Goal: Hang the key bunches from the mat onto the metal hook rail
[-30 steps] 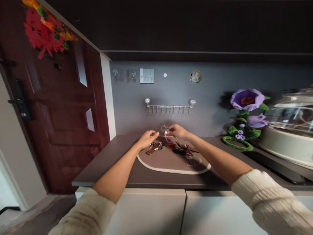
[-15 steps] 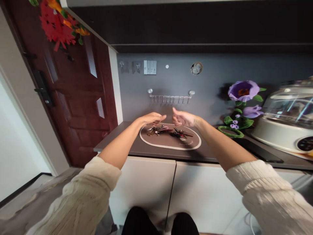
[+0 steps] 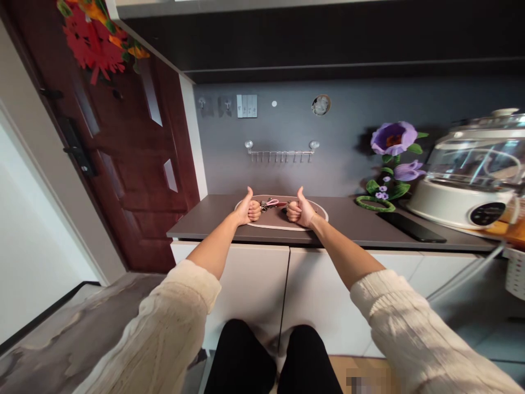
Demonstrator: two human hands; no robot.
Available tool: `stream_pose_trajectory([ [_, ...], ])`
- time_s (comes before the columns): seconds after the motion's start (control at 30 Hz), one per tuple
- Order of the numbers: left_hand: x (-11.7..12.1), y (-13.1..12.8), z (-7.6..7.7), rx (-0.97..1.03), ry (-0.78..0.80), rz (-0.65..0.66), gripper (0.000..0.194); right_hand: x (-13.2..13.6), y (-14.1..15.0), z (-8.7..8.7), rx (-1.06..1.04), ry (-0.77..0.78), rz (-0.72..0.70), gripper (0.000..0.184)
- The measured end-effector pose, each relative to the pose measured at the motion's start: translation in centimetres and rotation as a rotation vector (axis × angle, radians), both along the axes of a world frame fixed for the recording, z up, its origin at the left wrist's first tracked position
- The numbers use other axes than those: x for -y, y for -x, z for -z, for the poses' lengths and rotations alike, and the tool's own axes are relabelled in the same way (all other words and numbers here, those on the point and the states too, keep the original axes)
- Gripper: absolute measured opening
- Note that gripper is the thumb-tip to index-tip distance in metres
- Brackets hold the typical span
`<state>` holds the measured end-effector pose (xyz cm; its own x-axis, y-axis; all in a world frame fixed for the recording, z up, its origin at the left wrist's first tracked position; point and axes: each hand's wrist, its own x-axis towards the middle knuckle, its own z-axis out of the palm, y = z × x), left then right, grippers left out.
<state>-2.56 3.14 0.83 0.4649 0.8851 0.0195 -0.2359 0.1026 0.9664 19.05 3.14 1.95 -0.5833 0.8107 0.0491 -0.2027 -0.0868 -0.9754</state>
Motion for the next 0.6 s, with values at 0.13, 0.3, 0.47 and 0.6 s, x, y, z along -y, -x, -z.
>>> stream_pose_trajectory([
  [0.13, -0.1, -0.1, -0.1, -0.004, 0.011, 0.032, 0.065, -0.3, -0.2, 0.0, -0.04, -0.001, -0.015, 0.063],
  [0.3, -0.5, 0.0, -0.4, 0.001, -0.005, 0.077, 0.065, -1.0, -0.2, -0.3, -0.051, -0.022, -0.043, 0.064],
  [0.47, -1.2, 0.2, -1.6, -0.041, -0.073, 0.037, 0.063, -1.6, 0.4, -1.3, -0.014, -0.076, -0.033, 0.065],
  [0.6, -2.2, 0.2, -2.6, -0.125, -0.232, -0.102, 0.053, -2.4, 1.3, -2.4, 0.044, -0.151, 0.021, 0.063],
])
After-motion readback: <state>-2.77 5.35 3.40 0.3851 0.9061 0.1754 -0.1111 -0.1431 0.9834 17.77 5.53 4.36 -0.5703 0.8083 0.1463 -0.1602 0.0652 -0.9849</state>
